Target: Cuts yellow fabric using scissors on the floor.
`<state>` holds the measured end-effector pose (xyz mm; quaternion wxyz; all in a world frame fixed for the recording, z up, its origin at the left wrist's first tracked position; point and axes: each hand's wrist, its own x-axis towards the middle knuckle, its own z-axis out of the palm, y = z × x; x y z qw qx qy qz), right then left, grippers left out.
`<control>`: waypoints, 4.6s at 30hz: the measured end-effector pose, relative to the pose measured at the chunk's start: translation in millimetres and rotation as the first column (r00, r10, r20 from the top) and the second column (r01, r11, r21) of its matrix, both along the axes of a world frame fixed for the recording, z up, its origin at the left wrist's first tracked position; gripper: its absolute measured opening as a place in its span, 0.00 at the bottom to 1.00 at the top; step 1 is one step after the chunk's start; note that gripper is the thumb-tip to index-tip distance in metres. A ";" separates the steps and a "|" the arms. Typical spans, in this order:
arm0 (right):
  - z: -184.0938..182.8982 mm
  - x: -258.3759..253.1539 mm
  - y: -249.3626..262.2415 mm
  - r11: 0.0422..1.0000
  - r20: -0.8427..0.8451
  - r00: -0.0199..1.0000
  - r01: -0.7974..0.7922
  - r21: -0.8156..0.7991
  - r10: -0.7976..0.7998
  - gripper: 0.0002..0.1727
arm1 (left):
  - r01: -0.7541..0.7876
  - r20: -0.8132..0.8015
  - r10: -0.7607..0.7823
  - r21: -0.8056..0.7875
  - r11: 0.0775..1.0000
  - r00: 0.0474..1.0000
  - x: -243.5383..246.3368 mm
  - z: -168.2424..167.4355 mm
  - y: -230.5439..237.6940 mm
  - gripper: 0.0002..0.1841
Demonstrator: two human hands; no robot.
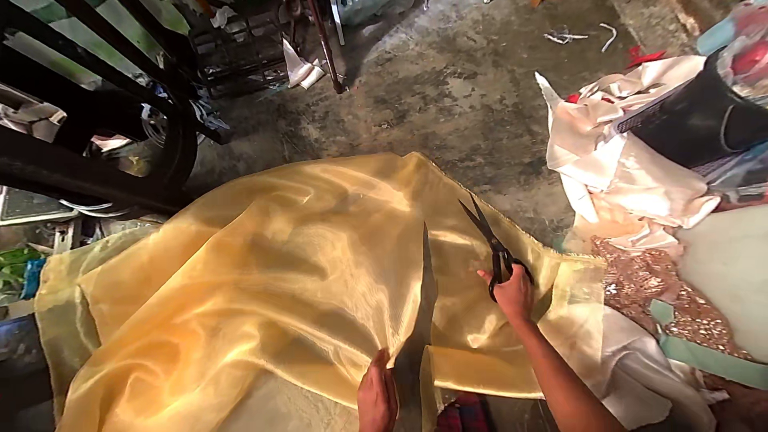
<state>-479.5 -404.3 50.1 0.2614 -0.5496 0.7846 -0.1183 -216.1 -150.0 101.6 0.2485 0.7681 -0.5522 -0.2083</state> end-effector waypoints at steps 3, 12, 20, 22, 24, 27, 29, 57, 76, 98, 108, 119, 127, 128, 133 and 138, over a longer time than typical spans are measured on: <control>4.8 -10.2 29.9 0.994 -0.022 0.995 0.101 0.045 -0.100 0.49 | 0.051 -0.024 -0.047 0.181 0.982 0.999 -10.5 -10.5 17.2 0.19; 43.1 -34.6 76.7 0.954 -0.003 0.978 0.203 0.220 -0.207 0.46 | 0.215 -0.091 -0.195 0.413 0.885 0.977 -18.8 -22.1 48.7 0.18; 83.8 -18.5 157.8 0.817 0.639 0.691 -0.123 0.563 -0.337 0.22 | 0.243 -0.055 -0.238 0.302 0.922 0.970 -14.8 -25.2 45.8 0.16; 76.6 -14.3 172.3 0.777 0.695 0.607 -0.192 0.599 -0.386 0.25 | 0.217 -0.100 -0.196 0.291 0.932 0.975 -13.4 -25.6 50.3 0.19; 69.7 -9.6 177.7 0.764 0.725 0.573 -0.246 0.597 -0.382 0.26 | 0.195 -0.127 -0.164 0.287 0.938 0.978 -13.3 -23.3 52.2 0.20; 57.6 0.8 174.8 0.759 0.743 0.555 -0.277 0.589 -0.374 0.28 | 0.190 -0.135 -0.160 0.255 0.948 0.978 -13.2 -19.8 56.2 0.20; 52.5 11.4 166.1 0.762 0.724 0.575 -0.248 0.598 -0.380 0.26 | 0.197 -0.126 -0.172 0.234 0.952 0.977 -13.6 -18.0 58.2 0.20; 44.4 61.9 134.3 0.823 0.551 0.780 -0.084 0.561 -0.296 0.27 | 0.233 0.031 -0.238 0.103 0.967 0.971 -28.2 -11.1 73.1 0.13; 40.0 72.2 89.8 0.856 0.660 0.722 -0.193 0.480 -0.207 0.26 | 0.229 0.000 -0.233 0.183 0.956 0.973 -30.6 -3.0 82.0 0.11; 32.0 75.1 47.7 0.913 0.693 0.706 -0.171 0.369 -0.147 0.24 | 0.186 -0.021 -0.186 0.227 0.956 0.982 -33.6 -4.9 92.9 0.12; 38.6 76.1 17.1 0.900 0.719 0.686 -0.236 0.366 -0.113 0.24 | 0.208 -0.011 -0.212 0.234 0.950 0.977 -32.5 -5.8 94.2 0.11; 35.0 80.9 -2.1 0.920 0.695 0.714 -0.213 0.329 -0.083 0.24 | 0.211 -0.040 -0.209 0.292 0.933 0.977 -32.2 -3.3 96.4 0.12; 37.1 79.5 -11.4 0.926 0.703 0.709 -0.223 0.304 -0.060 0.23 | 0.223 -0.093 -0.203 0.328 0.918 0.975 -30.6 -2.3 97.8 0.14; 37.3 80.3 -16.0 0.920 0.700 0.712 -0.237 0.313 -0.055 0.23 | 0.224 -0.086 -0.207 0.324 0.919 0.974 -30.3 -3.3 98.3 0.14; 42.8 83.1 -42.7 0.887 0.644 0.765 -0.288 0.361 -0.014 0.27 | 0.231 -0.071 -0.219 0.320 0.919 0.973 -29.9 -4.3 99.1 0.14; 52.8 80.3 -55.7 0.890 0.562 0.826 -0.283 0.357 0.037 0.29 | 0.225 -0.057 -0.218 0.320 0.920 0.974 -32.2 -6.3 98.6 0.14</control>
